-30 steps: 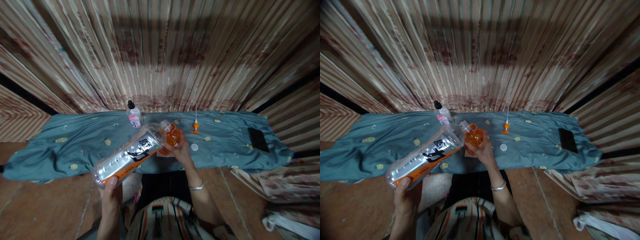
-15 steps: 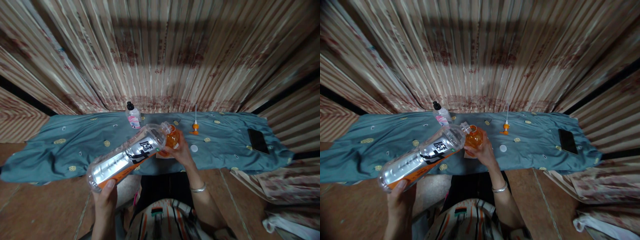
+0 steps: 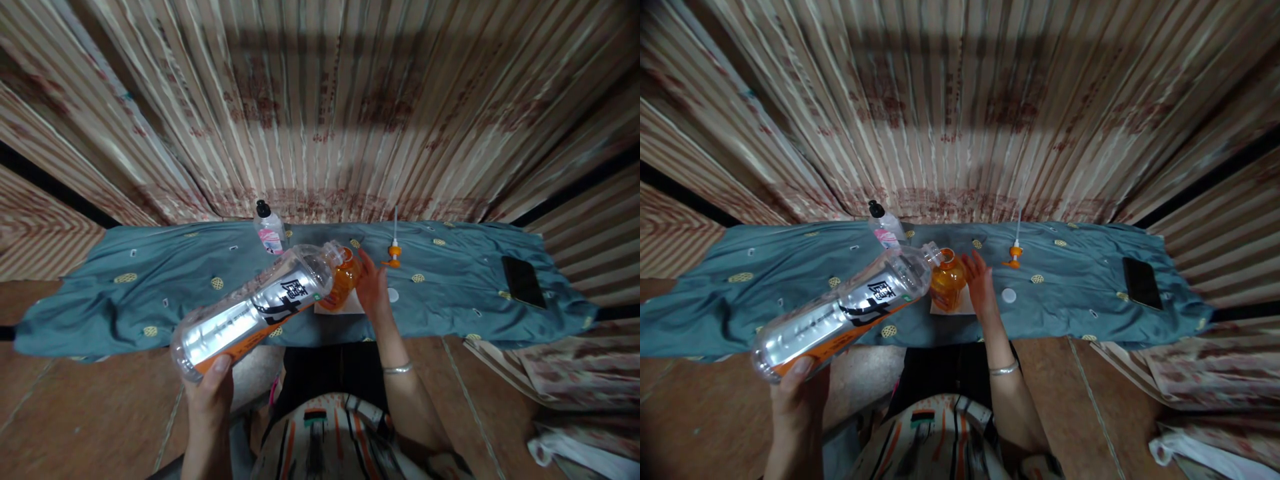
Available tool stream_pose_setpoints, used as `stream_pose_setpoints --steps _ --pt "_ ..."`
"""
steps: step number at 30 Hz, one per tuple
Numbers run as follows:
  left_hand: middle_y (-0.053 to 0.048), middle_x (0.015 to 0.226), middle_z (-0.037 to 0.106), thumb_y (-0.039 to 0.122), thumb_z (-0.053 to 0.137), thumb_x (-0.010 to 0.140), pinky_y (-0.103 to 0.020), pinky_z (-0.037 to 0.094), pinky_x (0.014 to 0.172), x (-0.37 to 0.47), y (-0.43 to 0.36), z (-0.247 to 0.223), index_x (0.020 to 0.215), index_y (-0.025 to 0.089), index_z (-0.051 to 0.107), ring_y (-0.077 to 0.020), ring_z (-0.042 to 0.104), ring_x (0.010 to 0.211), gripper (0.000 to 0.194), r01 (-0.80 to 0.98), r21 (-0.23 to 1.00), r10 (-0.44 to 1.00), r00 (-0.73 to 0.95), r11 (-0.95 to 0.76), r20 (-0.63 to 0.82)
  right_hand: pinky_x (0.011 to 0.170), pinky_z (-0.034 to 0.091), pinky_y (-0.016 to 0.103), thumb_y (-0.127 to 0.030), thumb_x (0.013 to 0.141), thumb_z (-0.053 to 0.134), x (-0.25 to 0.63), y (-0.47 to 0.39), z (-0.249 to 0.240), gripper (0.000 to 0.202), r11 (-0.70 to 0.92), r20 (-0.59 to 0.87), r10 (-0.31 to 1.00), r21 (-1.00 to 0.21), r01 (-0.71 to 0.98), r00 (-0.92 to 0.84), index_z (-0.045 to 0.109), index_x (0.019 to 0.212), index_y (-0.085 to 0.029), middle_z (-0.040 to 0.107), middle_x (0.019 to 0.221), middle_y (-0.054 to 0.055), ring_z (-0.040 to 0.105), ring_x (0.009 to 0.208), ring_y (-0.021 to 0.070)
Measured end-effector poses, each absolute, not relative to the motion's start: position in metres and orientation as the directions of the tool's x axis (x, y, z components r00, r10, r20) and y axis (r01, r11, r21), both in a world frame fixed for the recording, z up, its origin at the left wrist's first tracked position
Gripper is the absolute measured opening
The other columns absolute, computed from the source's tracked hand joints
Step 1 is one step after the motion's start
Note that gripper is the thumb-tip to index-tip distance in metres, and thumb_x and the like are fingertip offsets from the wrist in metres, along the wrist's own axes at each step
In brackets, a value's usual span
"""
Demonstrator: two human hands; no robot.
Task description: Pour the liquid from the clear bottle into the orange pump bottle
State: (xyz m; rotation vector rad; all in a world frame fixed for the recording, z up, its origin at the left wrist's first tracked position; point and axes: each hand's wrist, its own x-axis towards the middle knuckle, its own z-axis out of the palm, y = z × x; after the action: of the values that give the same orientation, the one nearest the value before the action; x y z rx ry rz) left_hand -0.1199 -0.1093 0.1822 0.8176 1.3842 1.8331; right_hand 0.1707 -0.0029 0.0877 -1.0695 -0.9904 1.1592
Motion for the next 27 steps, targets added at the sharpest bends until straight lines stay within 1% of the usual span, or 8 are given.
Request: stream_pose_setpoints --steps 2,5,9,13,16,20,23,27 --pt "-0.011 0.127 0.083 0.069 0.101 0.051 -0.054 0.068 0.104 -0.121 -0.110 0.180 0.126 0.026 0.080 -0.0408 0.079 0.123 0.089 -0.152 0.970 0.825 -0.560 -0.189 0.073 0.130 0.054 0.065 -0.108 0.093 0.016 0.174 0.007 0.074 0.115 0.017 -0.010 0.993 -0.972 -0.234 0.117 0.058 0.165 -0.029 0.068 0.167 0.016 0.066 0.158 0.0357" --pt "-0.011 0.125 0.084 0.070 0.101 0.053 -0.053 0.068 0.104 -0.124 -0.111 0.176 0.127 0.025 0.079 -0.0400 0.079 0.123 0.088 -0.152 0.971 0.828 -0.556 -0.187 0.072 0.121 0.061 0.067 -0.109 0.090 0.012 0.173 0.015 0.056 0.117 -0.063 -0.087 0.993 -0.962 -0.264 0.081 0.068 0.153 -0.028 0.075 0.158 0.018 0.074 0.146 0.0375" --pt "-0.011 0.125 0.083 0.069 0.103 0.052 -0.050 0.067 0.102 -0.126 -0.111 0.171 0.128 0.026 0.077 -0.0391 0.078 0.122 0.091 -0.146 0.970 0.824 -0.561 -0.192 0.078 0.111 0.066 0.065 -0.111 0.086 0.010 0.166 0.019 0.038 0.120 -0.093 -0.115 0.990 -0.963 -0.252 0.077 0.071 0.147 -0.028 0.082 0.145 0.017 0.080 0.136 0.0371" --pt "-0.011 0.124 0.083 0.069 0.102 0.052 -0.048 0.065 0.102 -0.127 -0.110 0.167 0.126 0.024 0.076 -0.0373 0.078 0.120 0.090 -0.146 0.968 0.813 -0.577 -0.203 0.084 0.110 0.069 0.060 -0.094 0.102 0.000 0.168 0.022 0.026 0.108 0.053 0.057 0.989 -0.998 0.037 0.133 0.068 0.152 -0.026 0.083 0.143 0.015 0.082 0.133 0.0320" --pt "-0.010 0.121 0.083 0.066 0.103 0.052 -0.046 0.064 0.102 -0.127 -0.110 0.165 0.123 0.024 0.077 -0.0356 0.078 0.119 0.087 -0.158 0.967 0.812 -0.579 -0.199 0.072 0.126 0.059 0.065 -0.079 0.110 0.031 0.173 0.017 0.015 0.079 0.106 0.144 0.976 -0.970 0.221 0.166 0.067 0.155 -0.025 0.078 0.154 0.015 0.073 0.147 0.0344" --pt "-0.009 0.122 0.082 0.065 0.102 0.053 -0.046 0.063 0.104 -0.126 -0.110 0.164 0.124 0.025 0.077 -0.0357 0.077 0.122 0.086 -0.162 0.967 0.808 -0.586 -0.196 0.066 0.141 0.042 0.068 -0.045 0.099 0.067 0.180 0.001 -0.001 0.050 0.152 0.216 0.971 -0.890 0.429 0.105 0.077 0.144 -0.026 0.076 0.156 0.015 0.060 0.160 0.0400" --pt "-0.010 0.125 0.081 0.066 0.102 0.054 -0.048 0.061 0.108 -0.126 -0.110 0.163 0.127 0.025 0.075 -0.0361 0.076 0.124 0.088 -0.153 0.967 0.805 -0.589 -0.202 0.075 0.142 0.041 0.069 -0.025 0.093 0.068 0.182 -0.006 -0.011 0.048 0.179 0.231 0.973 -0.814 0.552 0.025 0.080 0.139 -0.025 0.078 0.152 0.016 0.063 0.157 0.0408" --pt "-0.010 0.125 0.081 0.066 0.101 0.054 -0.047 0.063 0.105 -0.128 -0.111 0.161 0.125 0.025 0.075 -0.0346 0.077 0.118 0.086 -0.149 0.968 0.815 -0.574 -0.201 0.081 0.139 0.044 0.072 -0.017 0.091 0.063 0.185 -0.007 -0.016 0.056 0.238 0.271 0.961 -0.709 0.664 -0.055 0.077 0.145 -0.017 0.077 0.154 0.020 0.063 0.157 0.0410"
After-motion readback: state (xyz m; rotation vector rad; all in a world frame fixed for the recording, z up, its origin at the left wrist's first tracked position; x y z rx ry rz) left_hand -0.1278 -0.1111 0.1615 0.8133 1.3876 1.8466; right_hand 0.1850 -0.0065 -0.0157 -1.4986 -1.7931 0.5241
